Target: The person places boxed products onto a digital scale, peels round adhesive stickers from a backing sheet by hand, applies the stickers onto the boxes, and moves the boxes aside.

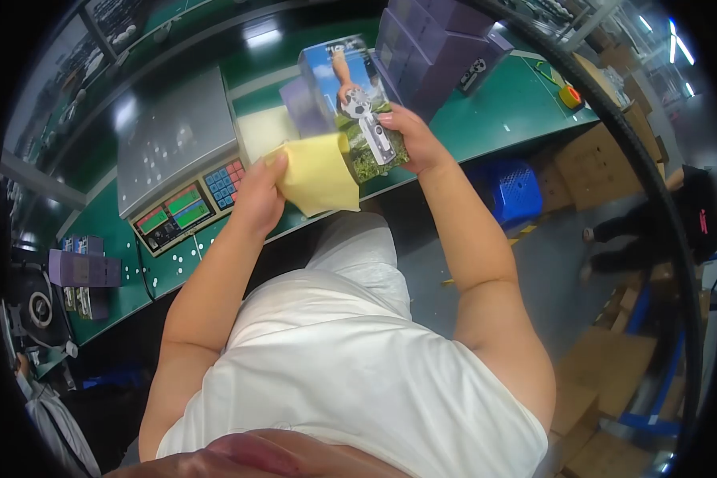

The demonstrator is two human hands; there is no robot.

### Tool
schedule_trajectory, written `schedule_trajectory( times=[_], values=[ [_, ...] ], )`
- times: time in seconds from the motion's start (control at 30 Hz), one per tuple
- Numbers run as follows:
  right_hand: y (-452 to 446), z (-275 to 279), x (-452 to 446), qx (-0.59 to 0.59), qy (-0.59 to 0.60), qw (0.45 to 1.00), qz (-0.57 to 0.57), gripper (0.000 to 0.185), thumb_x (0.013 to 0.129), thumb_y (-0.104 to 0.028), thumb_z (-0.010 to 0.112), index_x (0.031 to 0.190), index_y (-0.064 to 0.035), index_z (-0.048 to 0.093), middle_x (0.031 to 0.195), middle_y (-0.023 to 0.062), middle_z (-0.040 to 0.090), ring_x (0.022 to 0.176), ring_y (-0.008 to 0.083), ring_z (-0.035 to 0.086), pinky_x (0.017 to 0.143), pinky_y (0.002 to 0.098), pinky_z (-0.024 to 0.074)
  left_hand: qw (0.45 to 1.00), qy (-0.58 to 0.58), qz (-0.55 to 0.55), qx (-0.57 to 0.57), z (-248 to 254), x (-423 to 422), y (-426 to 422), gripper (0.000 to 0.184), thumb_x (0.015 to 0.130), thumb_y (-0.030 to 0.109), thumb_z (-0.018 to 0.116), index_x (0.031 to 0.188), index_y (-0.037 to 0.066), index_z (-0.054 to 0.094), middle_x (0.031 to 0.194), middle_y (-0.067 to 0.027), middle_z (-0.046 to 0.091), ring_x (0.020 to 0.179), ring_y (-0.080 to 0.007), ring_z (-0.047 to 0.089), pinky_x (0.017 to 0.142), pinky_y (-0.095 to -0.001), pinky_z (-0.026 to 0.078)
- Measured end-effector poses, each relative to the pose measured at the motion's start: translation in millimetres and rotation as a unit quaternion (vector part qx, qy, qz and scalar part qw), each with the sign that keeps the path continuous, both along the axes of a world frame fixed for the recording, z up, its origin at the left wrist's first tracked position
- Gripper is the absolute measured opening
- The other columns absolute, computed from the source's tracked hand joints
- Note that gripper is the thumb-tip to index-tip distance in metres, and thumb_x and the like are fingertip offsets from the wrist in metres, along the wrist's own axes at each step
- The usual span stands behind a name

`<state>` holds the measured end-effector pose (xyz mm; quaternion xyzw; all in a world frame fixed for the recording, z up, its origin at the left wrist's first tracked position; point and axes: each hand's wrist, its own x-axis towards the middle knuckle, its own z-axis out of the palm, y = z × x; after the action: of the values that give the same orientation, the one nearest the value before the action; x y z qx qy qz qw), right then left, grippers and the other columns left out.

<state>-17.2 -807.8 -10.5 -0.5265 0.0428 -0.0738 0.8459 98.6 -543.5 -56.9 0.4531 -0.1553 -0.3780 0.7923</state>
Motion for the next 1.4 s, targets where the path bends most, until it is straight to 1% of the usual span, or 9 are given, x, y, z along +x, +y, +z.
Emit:
schedule_trajectory(
  times=[0.1, 0.17, 0.3, 0.43, 0.67, 0.8, 0.9, 1.03, 1.4],
  values=[
    [7, 28, -2, -0.115, 0.005, 0.991, -0.066, 0.067, 0.091, -0.027, 0.067, 0.143, 0.0083, 0.047, 0.124, 0.017, 0.068, 0.106, 0.0253, 0.072, 0.091, 0.0358, 0.0587, 1.0, 0.008, -0.007, 0.005, 8, -8, 16, 0.055, 0.108, 0.02, 0.055, 0.153, -0.007, 0.039, 0.139, -0.0151, 0.061, 0.127, -0.02, 0.058, 0.111, -0.0328, 0.042],
    [12, 61, -5, -0.474, 0.038, 0.859, -0.19, 0.072, 0.091, -0.034, 0.07, 0.144, 0.0105, 0.047, 0.125, 0.0203, 0.069, 0.107, 0.0286, 0.072, 0.091, 0.0376, 0.0577, 0.999, -0.011, -0.027, 0.012, 7, -13, 19, 0.059, 0.108, 0.02, 0.055, 0.156, -0.008, 0.034, 0.139, -0.0149, 0.061, 0.126, -0.0196, 0.058, 0.111, -0.0324, 0.042],
    [28, 87, 3, -0.72, 0.201, 0.636, -0.19, 0.075, 0.092, -0.037, 0.071, 0.144, 0.012, 0.048, 0.129, 0.0232, 0.069, 0.112, 0.0304, 0.07, 0.096, 0.0381, 0.0548, 0.999, -0.004, -0.049, 0.0, 4, -8, -3, 0.06, 0.108, 0.02, 0.055, 0.156, -0.008, 0.034, 0.139, -0.0149, 0.061, 0.126, -0.02, 0.058, 0.111, -0.0324, 0.042],
    [43, 88, 15, -0.739, 0.288, 0.593, -0.142, 0.071, 0.095, -0.036, 0.07, 0.145, 0.0094, 0.049, 0.133, 0.0246, 0.067, 0.118, 0.031, 0.068, 0.101, 0.0369, 0.0517, 0.999, -0.027, -0.044, 0.005, 8, -6, -16, 0.061, 0.107, 0.02, 0.055, 0.157, -0.006, 0.033, 0.138, -0.0142, 0.062, 0.125, -0.0202, 0.059, 0.11, -0.0329, 0.042],
    [-8, -31, 6, -0.355, 0.07, 0.931, -0.052, 0.07, 0.099, -0.034, 0.069, 0.154, 0.0015, 0.044, 0.143, 0.0215, 0.061, 0.131, 0.03, 0.06, 0.107, 0.0348, 0.0469, 0.999, 0.011, -0.044, -0.019, 3, -2, -18, 0.047, 0.107, 0.017, 0.055, 0.147, -0.006, 0.046, 0.133, -0.0131, 0.064, 0.122, -0.0224, 0.061, 0.108, -0.0343, 0.045],
    [20, -66, 0, -0.368, 0.049, 0.905, -0.209, 0.066, 0.099, -0.029, 0.068, 0.154, -0.0006, 0.044, 0.147, 0.0209, 0.056, 0.133, 0.0325, 0.056, 0.11, 0.0363, 0.0441, 0.997, 0.038, -0.022, -0.058, 4, -2, -31, 0.038, 0.107, 0.016, 0.054, 0.138, -0.005, 0.054, 0.131, -0.0125, 0.065, 0.121, -0.0234, 0.062, 0.107, -0.0352, 0.046],
    [55, 6, -3, -0.67, -0.002, 0.669, -0.321, 0.064, 0.094, -0.024, 0.069, 0.152, -0.0056, 0.047, 0.147, 0.0192, 0.055, 0.132, 0.0372, 0.054, 0.11, 0.04, 0.0445, 0.995, 0.053, -0.026, -0.076, -5, 12, -56, 0.034, 0.107, 0.016, 0.054, 0.134, -0.004, 0.056, 0.13, -0.0122, 0.066, 0.12, -0.0235, 0.062, 0.107, -0.0355, 0.046],
    [57, 23, 15, -0.823, -0.018, 0.526, -0.213, 0.063, 0.086, -0.021, 0.073, 0.145, -0.01, 0.055, 0.146, 0.017, 0.054, 0.131, 0.0403, 0.052, 0.109, 0.044, 0.046, 0.997, 0.048, -0.029, -0.044, -11, 13, -66, 0.035, 0.107, 0.017, 0.054, 0.136, -0.004, 0.055, 0.131, -0.0125, 0.065, 0.121, -0.0225, 0.062, 0.107, -0.0354, 0.046],
    [67, 17, -1, -0.771, -0.031, 0.585, -0.252, 0.061, 0.078, -0.026, 0.082, 0.135, -0.0123, 0.065, 0.143, 0.015, 0.059, 0.133, 0.0385, 0.052, 0.109, 0.0453, 0.0466, 0.992, 0.004, -0.118, 0.036, -3, -8, -2, 0.061, 0.108, 0.017, 0.053, 0.159, -0.007, 0.028, 0.145, -0.0146, 0.057, 0.128, -0.0176, 0.057, 0.11, -0.0332, 0.043]
  ],
)
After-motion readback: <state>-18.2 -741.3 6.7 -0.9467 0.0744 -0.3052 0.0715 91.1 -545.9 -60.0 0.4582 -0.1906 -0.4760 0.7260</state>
